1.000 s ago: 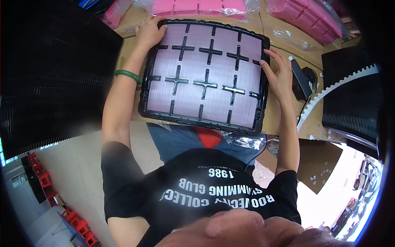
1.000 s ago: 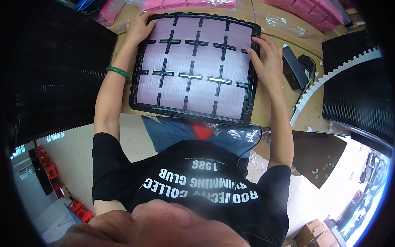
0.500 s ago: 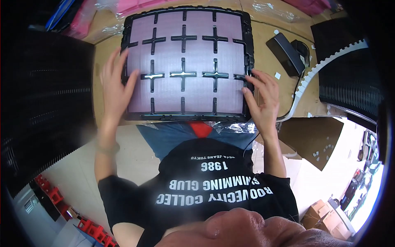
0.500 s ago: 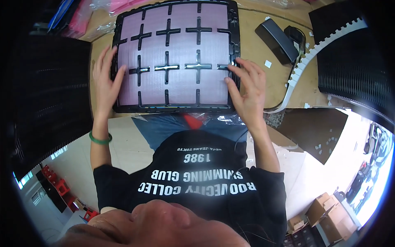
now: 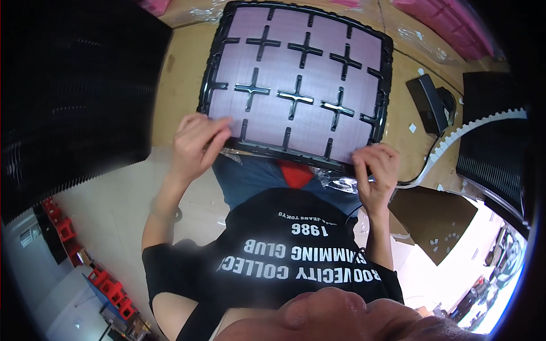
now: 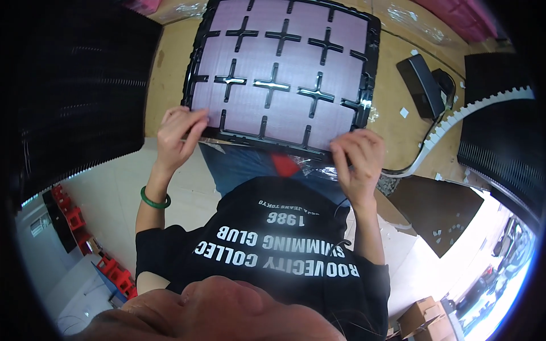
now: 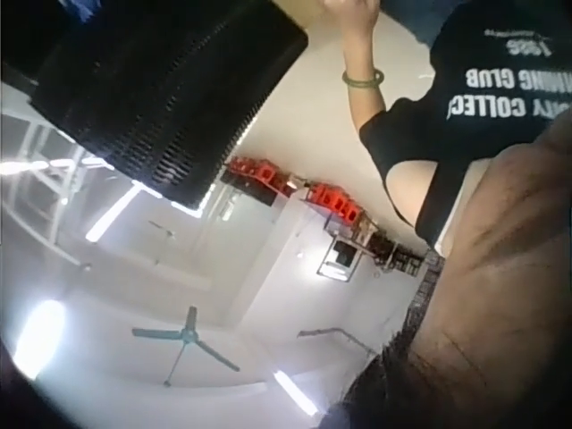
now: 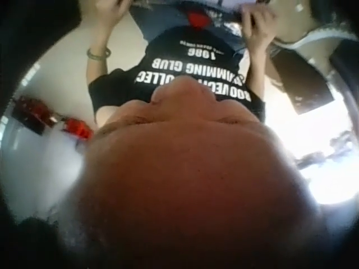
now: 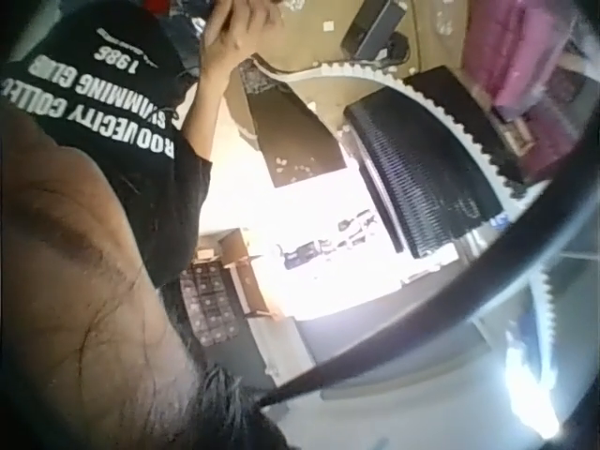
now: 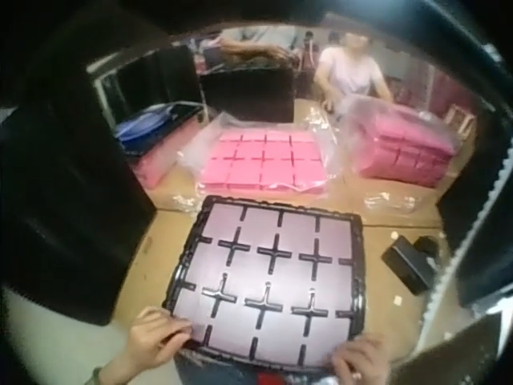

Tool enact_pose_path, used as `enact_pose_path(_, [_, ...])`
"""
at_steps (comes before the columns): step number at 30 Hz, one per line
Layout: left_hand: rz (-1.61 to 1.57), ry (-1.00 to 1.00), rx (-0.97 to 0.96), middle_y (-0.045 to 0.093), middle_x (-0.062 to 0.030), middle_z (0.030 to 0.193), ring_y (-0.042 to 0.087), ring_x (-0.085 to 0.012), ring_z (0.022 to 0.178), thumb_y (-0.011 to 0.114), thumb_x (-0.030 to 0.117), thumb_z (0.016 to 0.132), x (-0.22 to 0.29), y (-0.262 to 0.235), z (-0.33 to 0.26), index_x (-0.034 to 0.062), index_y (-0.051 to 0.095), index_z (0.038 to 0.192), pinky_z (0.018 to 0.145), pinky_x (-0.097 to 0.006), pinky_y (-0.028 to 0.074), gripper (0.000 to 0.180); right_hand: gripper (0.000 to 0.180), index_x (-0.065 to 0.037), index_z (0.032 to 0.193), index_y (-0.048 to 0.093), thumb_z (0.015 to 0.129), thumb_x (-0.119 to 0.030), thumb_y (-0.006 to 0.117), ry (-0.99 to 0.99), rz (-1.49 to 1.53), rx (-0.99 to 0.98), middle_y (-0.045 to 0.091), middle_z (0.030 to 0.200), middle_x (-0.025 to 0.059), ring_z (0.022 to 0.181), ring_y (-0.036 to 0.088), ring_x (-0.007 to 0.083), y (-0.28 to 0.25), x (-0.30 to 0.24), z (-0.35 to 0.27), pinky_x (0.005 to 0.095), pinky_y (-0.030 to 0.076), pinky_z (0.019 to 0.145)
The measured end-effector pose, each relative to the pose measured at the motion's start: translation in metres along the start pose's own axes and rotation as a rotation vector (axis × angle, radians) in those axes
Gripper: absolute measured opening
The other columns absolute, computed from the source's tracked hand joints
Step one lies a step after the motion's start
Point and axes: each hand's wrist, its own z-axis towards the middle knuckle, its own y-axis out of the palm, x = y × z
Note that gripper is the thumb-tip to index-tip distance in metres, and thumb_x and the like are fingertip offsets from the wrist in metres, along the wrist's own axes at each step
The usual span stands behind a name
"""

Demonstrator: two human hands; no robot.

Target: Filling black plastic grid trays with pink square foam inserts and applying a white tape strip to secure them.

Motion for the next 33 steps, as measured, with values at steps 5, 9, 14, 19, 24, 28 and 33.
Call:
enact_pose_path(5, [-0.028,-0.325,0.175,0.054,-0.0163,0.135,0.049,-0.0342,0.124,0.073,0.014,0.085,-0.009,0.006,0.003,0.0049,0.056,0.132,0.104,-0.04,0.039,0.051,0.06,-0.011,0.136,0.055,0.081,-0.013,0.077,0.206,-0.106,0.029,0.039,0.149,0.0184,0.138,0.034,0.0373,0.009,0.0,0.015,0.0473,0.03,0.111])
enact_pose_path(9, [-0.257,-0.442,0.085,0.032,-0.0203,0.153,0.029,-0.0357,0.143,0.07,0.01,0.085,-0.018,0.003,-0.006,0.0084,0.041,0.146,0.117,-0.042,0.027,0.068,0.065,-0.011,0.137,0.056,0.077,-0.016,0.08,0.302,0.031,0.02,0.038,0.151,0.0178,0.141,0.032,0.037,0.001,0.004,0.001,0.0472,0.026,0.115])
enact_pose_path(14, [-0.149,-0.502,0.128,0.026,-0.023,0.156,0.023,-0.0377,0.147,0.068,0.009,0.085,-0.017,0.005,0.001,0.0082,0.037,0.149,0.118,-0.044,0.024,0.071,0.068,-0.013,0.138,0.055,0.077,-0.02,0.082,0.287,-0.031,0.03,0.036,0.152,0.0189,0.143,0.029,0.0377,0.009,0.001,0.014,0.0475,0.025,0.116])
enact_pose_path(19, [-0.147,-0.575,0.0,0.016,-0.0202,0.163,0.011,-0.035,0.152,0.073,0.016,0.086,-0.017,-0.005,-0.004,0.0089,0.032,0.153,0.121,-0.043,0.015,0.078,0.07,-0.013,0.139,0.053,0.076,-0.02,0.083,0.337,-0.018,0.01,0.034,0.153,0.0198,0.145,0.026,0.0394,0.001,0.004,0.004,0.0491,0.023,0.117])
enact_pose_path(24, [-0.262,-0.503,0.063,0.013,-0.023,0.163,0.011,-0.0388,0.151,0.067,0.01,0.087,-0.012,0.003,-0.009,0.0062,0.034,0.152,0.12,-0.043,0.019,0.073,0.07,-0.013,0.138,0.054,0.074,-0.016,0.084,0.349,-0.033,0.024,0.034,0.154,0.0204,0.145,0.026,0.0404,-0.008,0.002,0.004,0.0485,0.022,0.117])
enact_pose_path(28, [-0.21,-0.543,0.004,0.02,-0.0207,0.162,0.013,-0.037,0.152,0.058,0.012,0.095,0.018,0.008,-0.016,0.006,0.037,0.151,0.121,-0.044,0.017,0.06,0.066,-0.013,0.135,0.056,0.074,-0.014,0.083,0.338,-0.051,0.077,0.034,0.154,0.0187,0.145,0.025,0.0407,-0.005,0.004,0.006,0.0479,0.024,0.116])
enact_pose_path(33, [0.027,-0.396,-0.031,0.021,-0.021,0.162,0.016,-0.0417,0.15,0.052,0.018,0.1,0.034,0.02,-0.012,0.0056,0.049,0.144,0.121,-0.048,0.013,0.046,0.067,-0.014,0.136,0.056,0.075,-0.015,0.082,0.322,-0.178,0.064,0.032,0.155,0.0182,0.146,0.021,0.0421,-0.009,-0.001,0.01,0.0511,0.022,0.116])
